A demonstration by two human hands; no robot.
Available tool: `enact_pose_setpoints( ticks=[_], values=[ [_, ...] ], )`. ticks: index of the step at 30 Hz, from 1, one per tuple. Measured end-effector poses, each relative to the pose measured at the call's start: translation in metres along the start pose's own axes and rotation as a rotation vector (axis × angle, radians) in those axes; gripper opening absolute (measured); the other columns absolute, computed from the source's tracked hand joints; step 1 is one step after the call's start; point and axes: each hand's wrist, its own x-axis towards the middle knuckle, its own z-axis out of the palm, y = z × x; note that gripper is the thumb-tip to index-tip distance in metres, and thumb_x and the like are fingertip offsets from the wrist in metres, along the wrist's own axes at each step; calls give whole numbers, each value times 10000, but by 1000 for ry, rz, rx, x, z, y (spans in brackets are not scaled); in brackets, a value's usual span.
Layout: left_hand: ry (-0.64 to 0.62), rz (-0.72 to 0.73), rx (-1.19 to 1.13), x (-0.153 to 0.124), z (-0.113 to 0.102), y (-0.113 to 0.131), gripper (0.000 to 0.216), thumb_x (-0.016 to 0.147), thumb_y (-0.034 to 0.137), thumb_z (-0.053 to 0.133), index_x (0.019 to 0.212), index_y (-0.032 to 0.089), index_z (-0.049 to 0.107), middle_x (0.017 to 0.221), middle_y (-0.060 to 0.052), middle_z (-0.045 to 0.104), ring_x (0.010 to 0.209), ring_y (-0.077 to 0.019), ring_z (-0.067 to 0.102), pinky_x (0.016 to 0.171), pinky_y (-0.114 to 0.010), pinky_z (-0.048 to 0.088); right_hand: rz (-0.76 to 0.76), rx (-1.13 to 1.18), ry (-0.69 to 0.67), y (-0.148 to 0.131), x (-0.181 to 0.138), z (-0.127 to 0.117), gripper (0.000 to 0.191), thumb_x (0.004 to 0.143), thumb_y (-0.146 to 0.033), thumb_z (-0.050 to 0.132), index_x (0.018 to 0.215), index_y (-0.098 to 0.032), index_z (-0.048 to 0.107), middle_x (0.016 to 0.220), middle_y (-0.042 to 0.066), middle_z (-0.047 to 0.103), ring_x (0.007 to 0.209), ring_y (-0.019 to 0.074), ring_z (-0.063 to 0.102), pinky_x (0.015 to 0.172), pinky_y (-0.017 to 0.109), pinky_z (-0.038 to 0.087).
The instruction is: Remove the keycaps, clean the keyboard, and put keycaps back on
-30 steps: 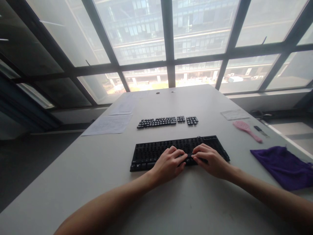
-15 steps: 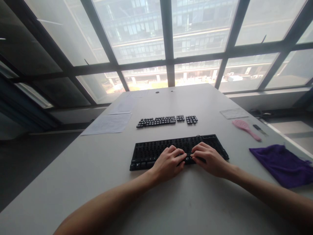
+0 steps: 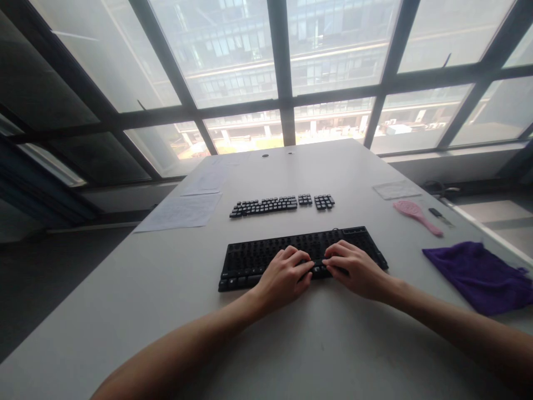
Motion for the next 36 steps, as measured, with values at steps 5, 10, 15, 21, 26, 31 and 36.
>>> enact_pose_setpoints(
  ticks=[5,10,15,21,26,31,36],
  values=[
    [-15,26,22,2,-3,2,255,952,249,531,1155,223,684,1102,-60,677,1031,-226,557,927,-391,473,-3,-45,-29,-4,2,-1,160,945,-195,571,846,-203,696,984,77,674,894,205,579,809,358,511],
    [27,13,0,-1,0,-1,249,938,243,551,1146,243,690,1092,-47,694,1021,-220,571,910,-383,479,-8,-32,-28,-4,2,-3,148,952,-195,563,893,-207,698,987,74,688,901,209,579,817,367,512],
    [115,-4,-57,-2,3,-3,220,927,215,553,1109,206,677,1055,-52,715,978,-207,590,878,-376,490,-7,59,48,1,-2,-3,152,940,-167,565,1019,-212,687,982,71,710,912,218,600,829,378,520],
    [89,-16,-10,-2,2,1,233,937,250,560,1129,225,689,1098,-77,694,1024,-236,586,853,-397,493,-16,41,43,1,-1,0,144,930,-164,573,967,-215,702,987,74,692,907,214,608,813,367,518],
    [44,-56,-38,2,-6,2,239,932,281,579,1132,224,697,1120,-74,689,1058,-240,580,900,-407,499,-6,46,53,-1,2,-7,158,928,-155,562,954,-218,705,1003,71,690,919,212,614,840,363,512],
    [73,-121,-78,45,-17,-23,240,948,267,558,1114,197,717,1049,-67,720,994,-224,604,940,-384,496,151,-34,193,31,28,-26,188,925,-167,562,1030,-215,710,1004,72,705,972,230,620,885,361,500],
    [35,-247,35,124,-2,-64,215,926,257,598,1058,208,761,1053,-57,726,1010,-209,615,984,-336,464,314,-273,83,90,75,-31,190,924,-172,580,1009,-173,750,1050,108,698,1034,247,592,910,351,473]
  ],
)
